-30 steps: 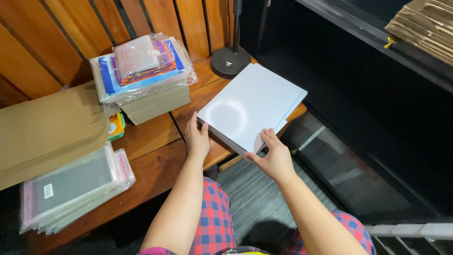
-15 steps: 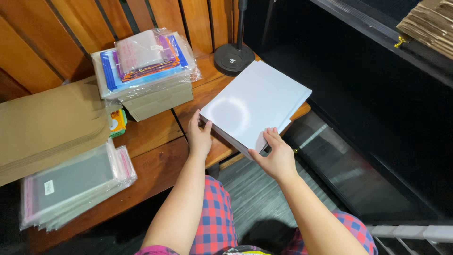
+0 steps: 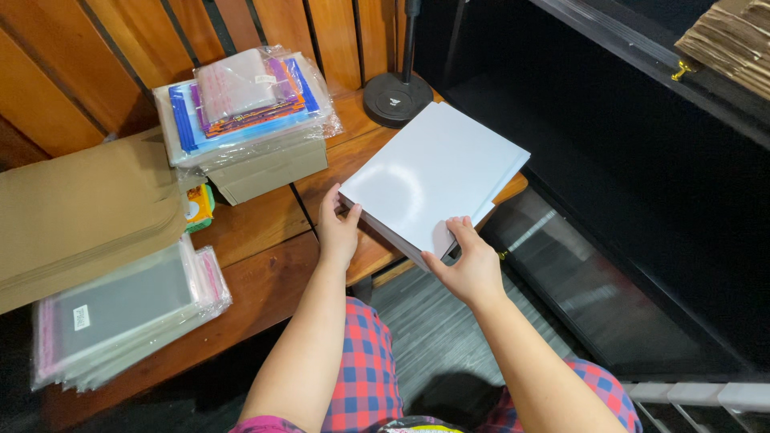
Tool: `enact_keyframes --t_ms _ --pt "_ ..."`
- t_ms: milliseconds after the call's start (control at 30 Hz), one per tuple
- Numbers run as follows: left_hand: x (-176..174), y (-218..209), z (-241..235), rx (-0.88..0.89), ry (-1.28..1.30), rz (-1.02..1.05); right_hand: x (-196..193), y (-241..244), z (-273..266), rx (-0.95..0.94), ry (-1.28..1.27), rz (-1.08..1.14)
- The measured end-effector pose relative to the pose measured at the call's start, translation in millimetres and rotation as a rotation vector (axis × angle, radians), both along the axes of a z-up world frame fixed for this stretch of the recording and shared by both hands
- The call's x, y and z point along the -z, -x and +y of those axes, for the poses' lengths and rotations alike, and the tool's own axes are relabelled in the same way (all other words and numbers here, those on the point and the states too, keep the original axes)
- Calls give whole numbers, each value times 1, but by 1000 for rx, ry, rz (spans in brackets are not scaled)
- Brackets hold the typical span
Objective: The person sits on the floor and repeatedly picks up a small stack of white paper from a wooden bench, then places it onto a larger stack on a black shelf. The person handles the paper by hand and repeats this action multiple times.
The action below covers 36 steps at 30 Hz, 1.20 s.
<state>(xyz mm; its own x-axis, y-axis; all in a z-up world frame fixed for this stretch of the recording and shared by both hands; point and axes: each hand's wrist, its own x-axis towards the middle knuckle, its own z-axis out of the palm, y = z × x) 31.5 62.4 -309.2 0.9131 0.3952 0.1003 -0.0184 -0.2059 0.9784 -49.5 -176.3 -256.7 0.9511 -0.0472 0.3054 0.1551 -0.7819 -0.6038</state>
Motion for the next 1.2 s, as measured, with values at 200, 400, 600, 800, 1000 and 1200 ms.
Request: enact_keyframes --t_ms 200,400,600,800,1000,1200 --pt "-17 10 2 60 88 62 -4 1 2 7 11 22" --pt "-5 4 5 80 66 24 -3 -1 1 -1 22 21" --pt "-12 8 3 67 70 43 -8 2 2 -2 -7 36" --pt "-6 6 3 61 74 16 -6 -2 1 -10 1 32" --pt "-3 5 3 61 68 11 -9 1 2 -6 20 44" --pt "1 2 5 70 83 -7 14 -4 2 -17 149 -150"
